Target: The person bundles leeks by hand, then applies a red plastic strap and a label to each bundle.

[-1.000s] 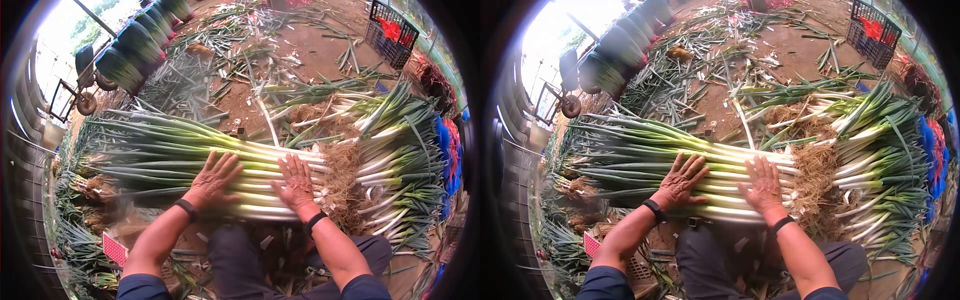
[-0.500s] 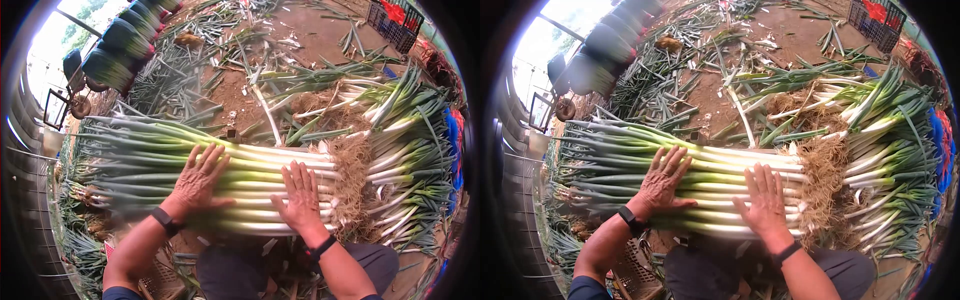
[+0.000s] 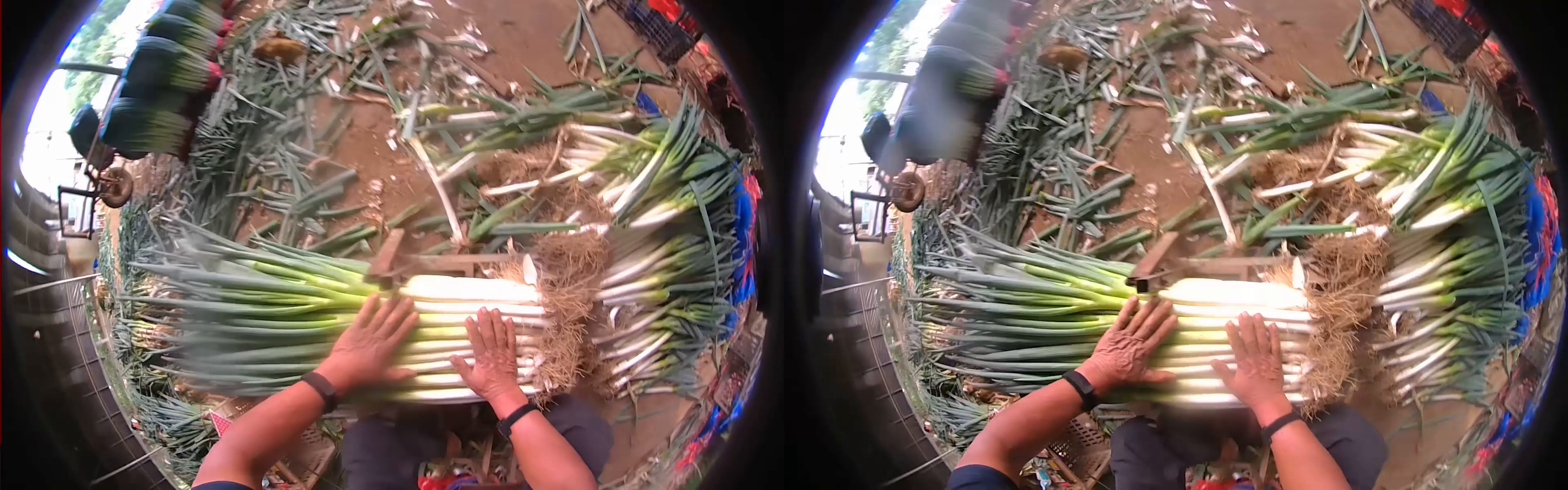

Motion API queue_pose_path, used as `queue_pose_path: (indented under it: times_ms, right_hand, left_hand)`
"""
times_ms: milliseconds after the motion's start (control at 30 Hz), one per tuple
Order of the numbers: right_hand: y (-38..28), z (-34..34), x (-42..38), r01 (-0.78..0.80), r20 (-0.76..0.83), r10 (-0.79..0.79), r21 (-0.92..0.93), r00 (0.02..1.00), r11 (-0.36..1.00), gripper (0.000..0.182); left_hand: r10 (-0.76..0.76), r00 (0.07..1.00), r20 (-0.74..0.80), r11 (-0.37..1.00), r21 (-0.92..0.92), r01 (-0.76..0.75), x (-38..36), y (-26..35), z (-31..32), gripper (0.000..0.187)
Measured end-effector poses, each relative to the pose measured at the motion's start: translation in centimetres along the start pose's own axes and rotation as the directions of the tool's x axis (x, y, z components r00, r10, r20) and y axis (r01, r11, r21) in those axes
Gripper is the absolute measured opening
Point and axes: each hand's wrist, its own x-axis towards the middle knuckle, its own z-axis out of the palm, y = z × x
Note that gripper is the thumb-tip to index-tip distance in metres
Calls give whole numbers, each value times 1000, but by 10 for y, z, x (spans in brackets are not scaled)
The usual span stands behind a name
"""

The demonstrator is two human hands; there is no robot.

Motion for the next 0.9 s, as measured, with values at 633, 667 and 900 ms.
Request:
queue_pose_path:
  times_ms: [633, 667, 900]
  right_hand:
    - [2, 9, 1, -26, 33, 25, 42, 999, 999, 81]
    - [1, 7, 2, -40, 55, 37, 50, 998, 998, 79]
    - [-1, 6, 9, -121, 215, 83, 170, 973, 978, 76]
  left_hand:
    - [-28, 1000, 10, 999, -35, 28, 3, -1, 18, 114]
    - [-32, 999, 20, 999, -32, 33, 4, 1, 13, 114]
    - [12, 997, -82, 999, -43, -16, 80, 39, -5, 102]
